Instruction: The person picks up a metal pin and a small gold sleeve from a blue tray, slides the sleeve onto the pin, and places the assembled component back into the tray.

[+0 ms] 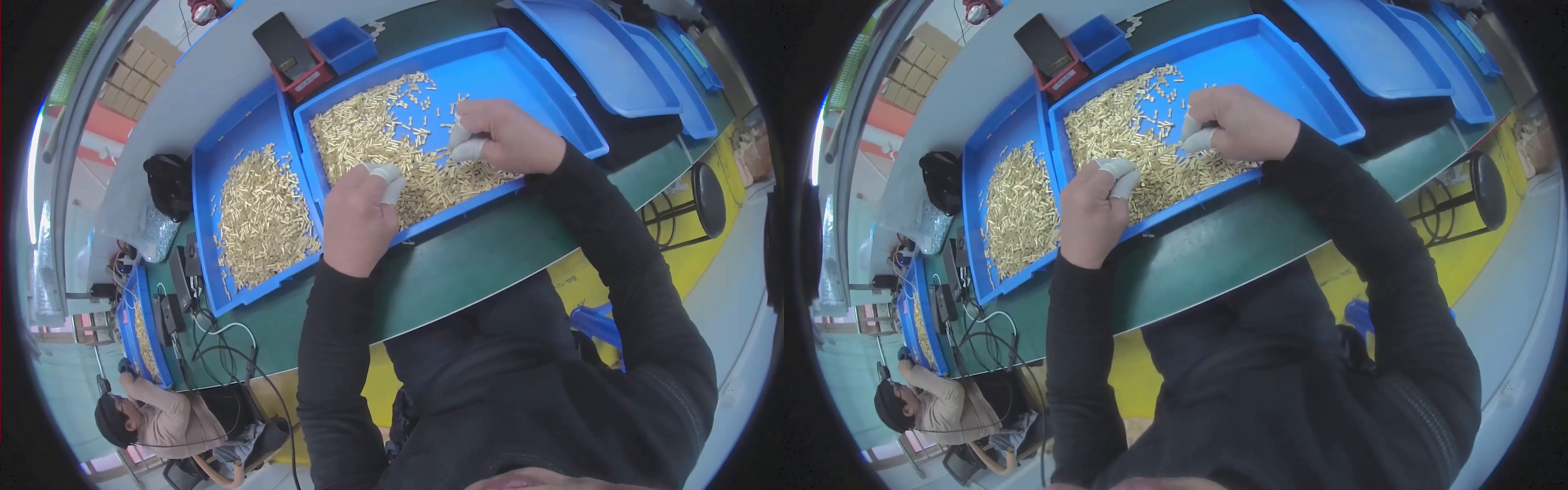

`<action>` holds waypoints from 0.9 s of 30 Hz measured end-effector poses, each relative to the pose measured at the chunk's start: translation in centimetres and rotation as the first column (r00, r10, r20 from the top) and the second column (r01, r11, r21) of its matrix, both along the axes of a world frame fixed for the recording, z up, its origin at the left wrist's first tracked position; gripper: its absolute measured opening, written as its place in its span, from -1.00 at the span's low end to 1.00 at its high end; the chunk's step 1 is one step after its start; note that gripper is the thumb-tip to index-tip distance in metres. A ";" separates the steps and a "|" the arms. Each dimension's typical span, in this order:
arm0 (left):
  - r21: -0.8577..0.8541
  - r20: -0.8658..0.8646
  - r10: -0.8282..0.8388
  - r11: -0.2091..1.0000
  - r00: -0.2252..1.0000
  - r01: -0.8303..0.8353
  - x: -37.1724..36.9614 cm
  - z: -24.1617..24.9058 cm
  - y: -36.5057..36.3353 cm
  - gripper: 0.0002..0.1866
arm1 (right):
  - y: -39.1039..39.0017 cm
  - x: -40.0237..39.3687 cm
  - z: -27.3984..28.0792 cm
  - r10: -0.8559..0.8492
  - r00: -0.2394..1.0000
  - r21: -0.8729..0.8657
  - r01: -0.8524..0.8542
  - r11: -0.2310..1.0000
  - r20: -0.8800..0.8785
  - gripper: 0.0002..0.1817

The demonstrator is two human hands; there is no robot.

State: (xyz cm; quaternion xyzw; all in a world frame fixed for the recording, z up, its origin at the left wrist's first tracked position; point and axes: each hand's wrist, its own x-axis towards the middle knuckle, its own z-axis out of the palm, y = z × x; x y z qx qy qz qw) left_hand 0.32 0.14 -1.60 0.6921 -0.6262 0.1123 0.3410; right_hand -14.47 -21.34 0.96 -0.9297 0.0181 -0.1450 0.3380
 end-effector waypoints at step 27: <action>0.171 -0.716 0.252 0.968 0.651 -0.186 -1.0 1.9 0.3 -0.80 | 0.8 0.1 0.7 0.009 0.990 0.372 0.044 0.927 -0.139 -0.92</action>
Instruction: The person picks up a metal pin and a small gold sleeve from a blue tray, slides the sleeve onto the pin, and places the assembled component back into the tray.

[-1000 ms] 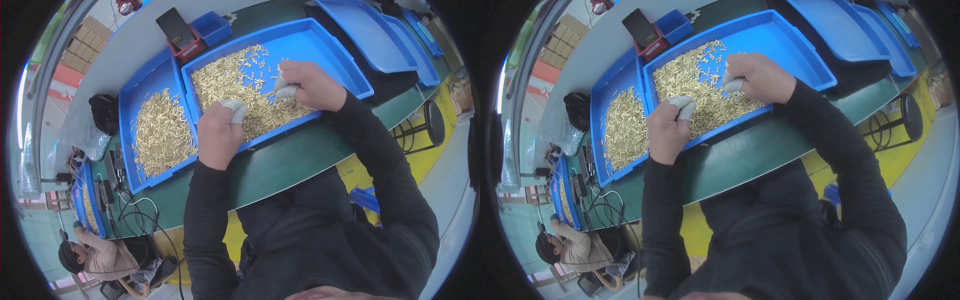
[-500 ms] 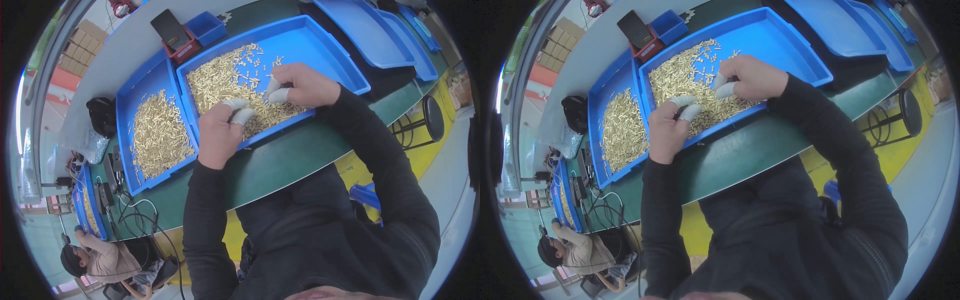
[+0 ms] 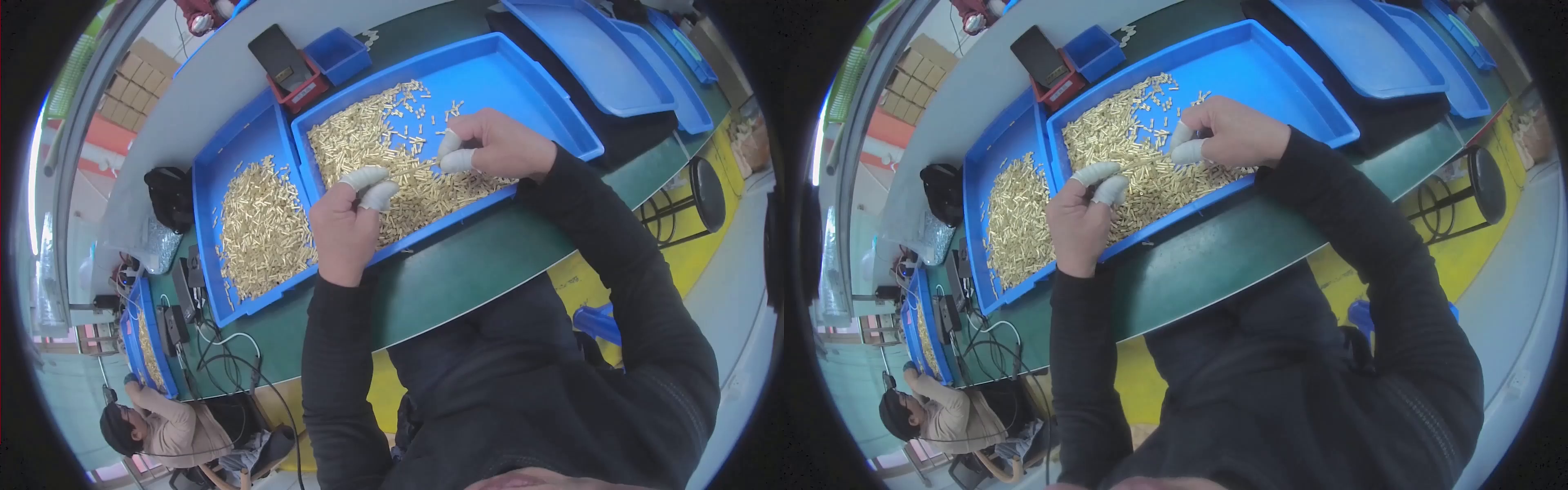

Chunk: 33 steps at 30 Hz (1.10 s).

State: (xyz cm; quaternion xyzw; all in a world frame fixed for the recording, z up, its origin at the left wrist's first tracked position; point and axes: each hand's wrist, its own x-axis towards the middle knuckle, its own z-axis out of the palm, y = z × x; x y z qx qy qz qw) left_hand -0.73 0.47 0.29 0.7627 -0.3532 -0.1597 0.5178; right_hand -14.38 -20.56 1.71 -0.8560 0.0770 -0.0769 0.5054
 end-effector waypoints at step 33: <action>0.117 0.319 -0.153 0.986 0.936 0.121 0.3 -1.2 -0.1 -0.82 | 0.1 0.1 -1.3 0.021 0.961 -0.355 0.082 0.931 0.276 -0.92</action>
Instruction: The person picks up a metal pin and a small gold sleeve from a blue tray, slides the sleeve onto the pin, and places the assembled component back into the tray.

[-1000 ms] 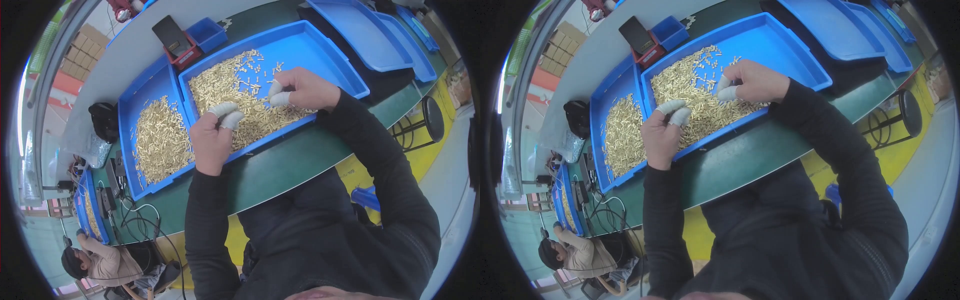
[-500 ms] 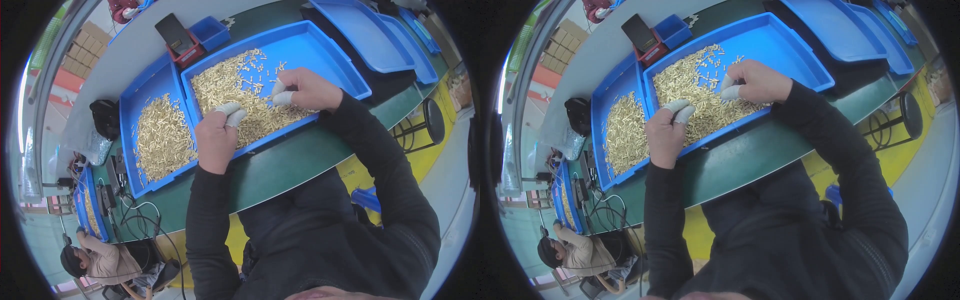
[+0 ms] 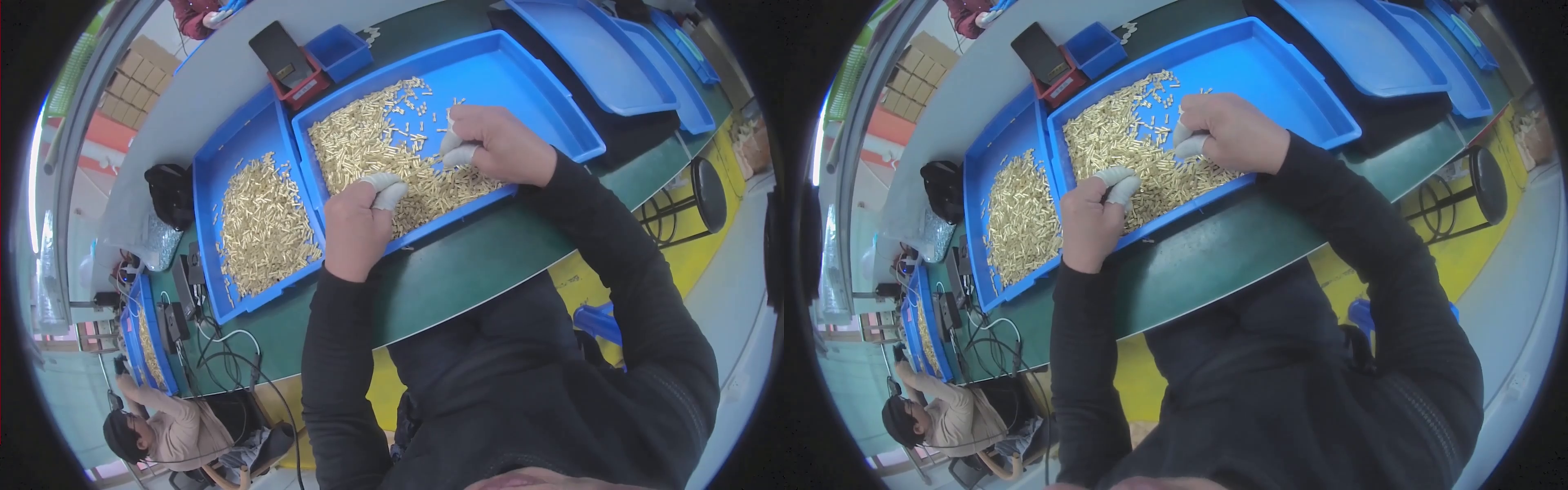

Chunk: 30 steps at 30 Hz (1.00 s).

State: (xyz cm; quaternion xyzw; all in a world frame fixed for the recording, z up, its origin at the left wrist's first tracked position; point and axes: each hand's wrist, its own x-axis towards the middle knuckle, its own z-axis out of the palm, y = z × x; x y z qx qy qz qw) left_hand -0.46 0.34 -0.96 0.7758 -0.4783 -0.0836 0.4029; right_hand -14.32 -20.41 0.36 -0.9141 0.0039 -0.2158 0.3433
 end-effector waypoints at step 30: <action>-0.177 0.843 0.095 0.979 0.529 0.106 6.1 3.2 3.6 -0.79 | 6.3 8.0 5.4 0.210 0.896 0.495 0.012 0.869 -0.390 -0.90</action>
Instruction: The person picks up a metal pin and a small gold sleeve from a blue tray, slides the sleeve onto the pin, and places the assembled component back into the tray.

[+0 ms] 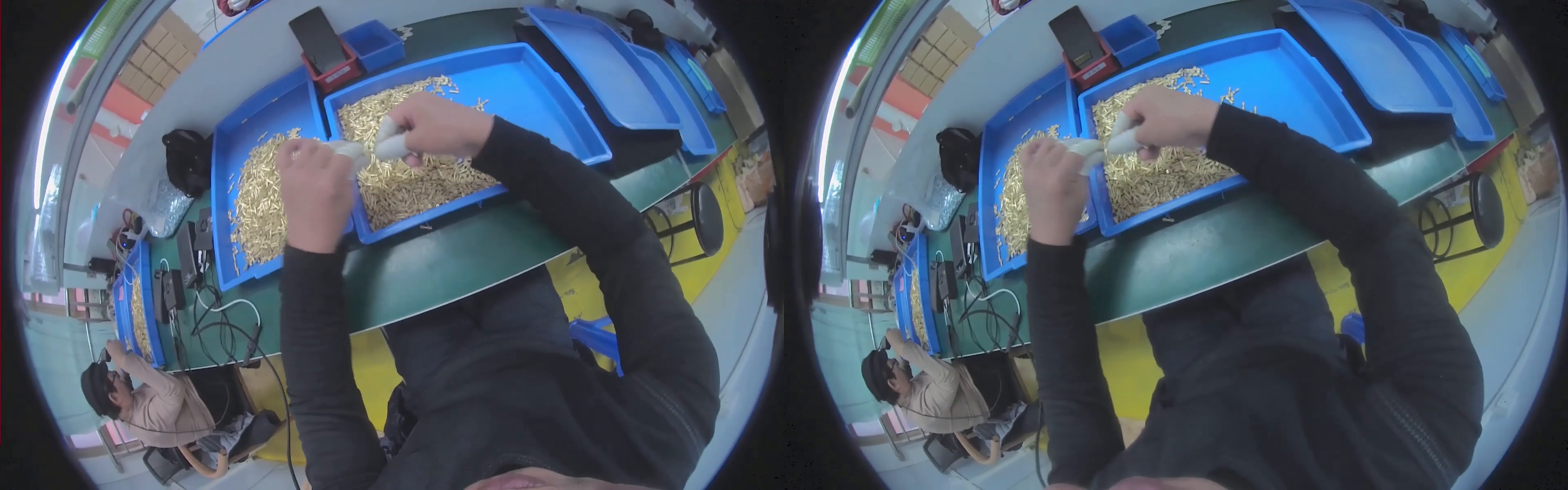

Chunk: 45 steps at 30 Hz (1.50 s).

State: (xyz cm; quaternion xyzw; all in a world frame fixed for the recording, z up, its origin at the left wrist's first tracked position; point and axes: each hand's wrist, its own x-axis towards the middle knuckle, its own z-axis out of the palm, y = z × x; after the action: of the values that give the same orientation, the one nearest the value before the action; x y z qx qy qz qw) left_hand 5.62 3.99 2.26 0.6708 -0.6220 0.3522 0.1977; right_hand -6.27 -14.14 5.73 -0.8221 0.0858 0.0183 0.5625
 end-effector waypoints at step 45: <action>0.242 0.033 -0.320 0.922 0.947 0.303 -9.6 -3.3 2.0 -0.86 | -8.5 -7.6 -4.0 -0.185 0.975 -0.189 0.206 0.960 0.119 -0.86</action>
State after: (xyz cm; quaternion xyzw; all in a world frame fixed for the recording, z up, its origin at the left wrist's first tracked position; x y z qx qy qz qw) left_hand -3.99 5.95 -1.00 0.5690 -0.7645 0.2643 0.1483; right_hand -13.89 -22.69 1.71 -0.8619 0.1396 -0.0875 0.4796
